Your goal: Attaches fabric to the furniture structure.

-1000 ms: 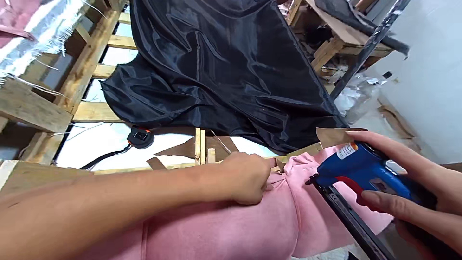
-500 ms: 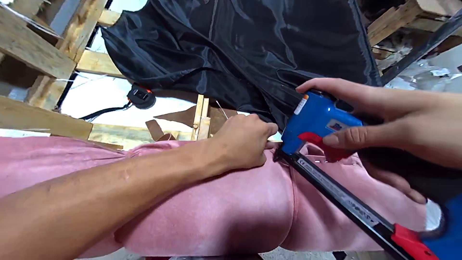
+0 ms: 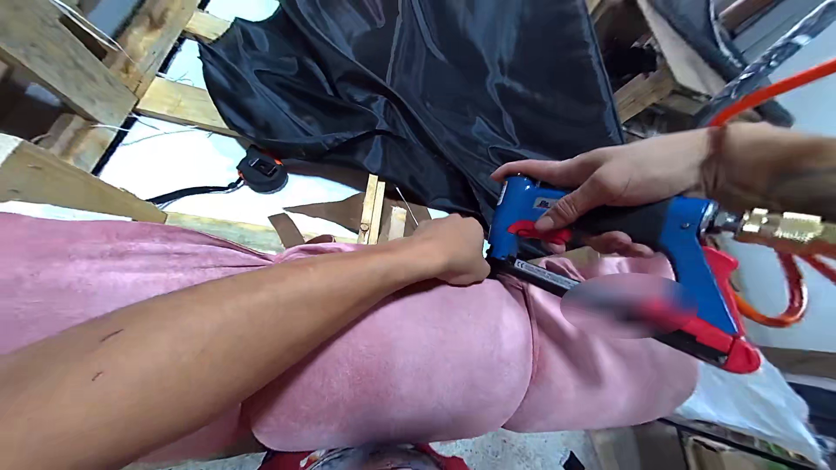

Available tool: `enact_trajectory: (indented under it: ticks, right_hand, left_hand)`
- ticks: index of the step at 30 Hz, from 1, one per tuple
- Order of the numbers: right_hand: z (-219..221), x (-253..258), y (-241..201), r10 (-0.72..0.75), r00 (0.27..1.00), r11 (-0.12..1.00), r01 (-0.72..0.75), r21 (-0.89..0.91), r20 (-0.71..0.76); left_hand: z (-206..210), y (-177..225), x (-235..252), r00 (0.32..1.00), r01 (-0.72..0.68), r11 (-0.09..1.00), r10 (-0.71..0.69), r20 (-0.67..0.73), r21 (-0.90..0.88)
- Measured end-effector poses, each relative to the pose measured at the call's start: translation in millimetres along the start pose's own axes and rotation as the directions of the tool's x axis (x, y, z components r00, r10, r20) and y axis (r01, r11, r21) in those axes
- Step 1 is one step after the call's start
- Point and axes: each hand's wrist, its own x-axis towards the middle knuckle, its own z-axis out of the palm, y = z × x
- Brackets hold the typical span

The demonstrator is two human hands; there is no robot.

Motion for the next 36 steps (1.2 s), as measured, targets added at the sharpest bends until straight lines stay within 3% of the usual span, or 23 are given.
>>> enact_trajectory:
  ticks: [4, 7, 10, 12, 14, 16, 18, 20, 24, 29, 33, 36]
  right_hand:
    - [-14, 25, 8, -0.135, 0.985, 0.99, 0.129, 0.065, 0.104]
    - [-13, 30, 3, -0.11, 0.986, 0.991, 0.098, 0.092, 0.127]
    - [-7, 20, -13, -0.118, 0.983, 0.985, 0.098, 0.142, 0.142]
    - [1, 9, -23, -0.113, 0.99, 0.978, 0.096, 0.187, 0.082]
    - [-2, 0, -28, -0.071, 0.997, 0.988, 0.071, 0.137, -0.002]
    - [-31, 18, 8, -0.177, 0.984, 0.969, 0.168, 0.183, 0.031]
    - [-50, 54, 59, -0.376, 0.916, 0.87, 0.297, 0.394, 0.142]
    - [-48, 63, 65, -0.423, 0.88, 0.858, 0.313, 0.408, 0.214]
    - [-42, 65, 41, -0.332, 0.899, 0.928, 0.257, 0.27, 0.286]
    - [-48, 73, 25, -0.332, 0.886, 0.922, 0.231, 0.311, 0.324]
    - [-3, 30, -46, -0.045, 0.993, 0.986, 0.027, 0.162, 0.107]
    - [-30, 64, -9, -0.296, 0.891, 0.925, 0.177, 0.338, 0.345]
  left_hand:
    - [-10, -2, -6, 0.991, 0.024, 0.994, -0.01, 0.135, -0.108]
    - [-11, -5, -11, 0.99, 0.011, 0.994, 0.004, 0.138, -0.105]
    - [-16, -20, -25, 0.976, -0.192, 0.981, 0.187, -0.113, -0.034]
    - [-28, -32, -51, 0.895, -0.3, 0.946, 0.324, -0.306, 0.123]
    - [-36, -61, -80, 0.846, -0.305, 0.916, 0.387, -0.367, 0.262]
    - [-41, -102, -101, 0.912, -0.243, 0.941, 0.304, -0.276, 0.235]
    - [-49, -119, -104, 0.998, -0.065, 0.995, 0.067, -0.02, 0.08]
    - [-54, -114, -101, 0.99, -0.041, 0.997, 0.032, 0.14, 0.065]
    - [-46, -109, -96, 0.98, -0.198, 0.962, 0.2, 0.006, 0.186]
    - [-41, -124, -85, 0.976, -0.177, 0.981, 0.186, -0.112, 0.084]
    - [-43, -121, -83, 0.994, -0.107, 0.994, 0.107, 0.009, -0.007]
    - [-47, -116, -81, 0.99, -0.079, 0.996, 0.075, 0.121, 0.031]
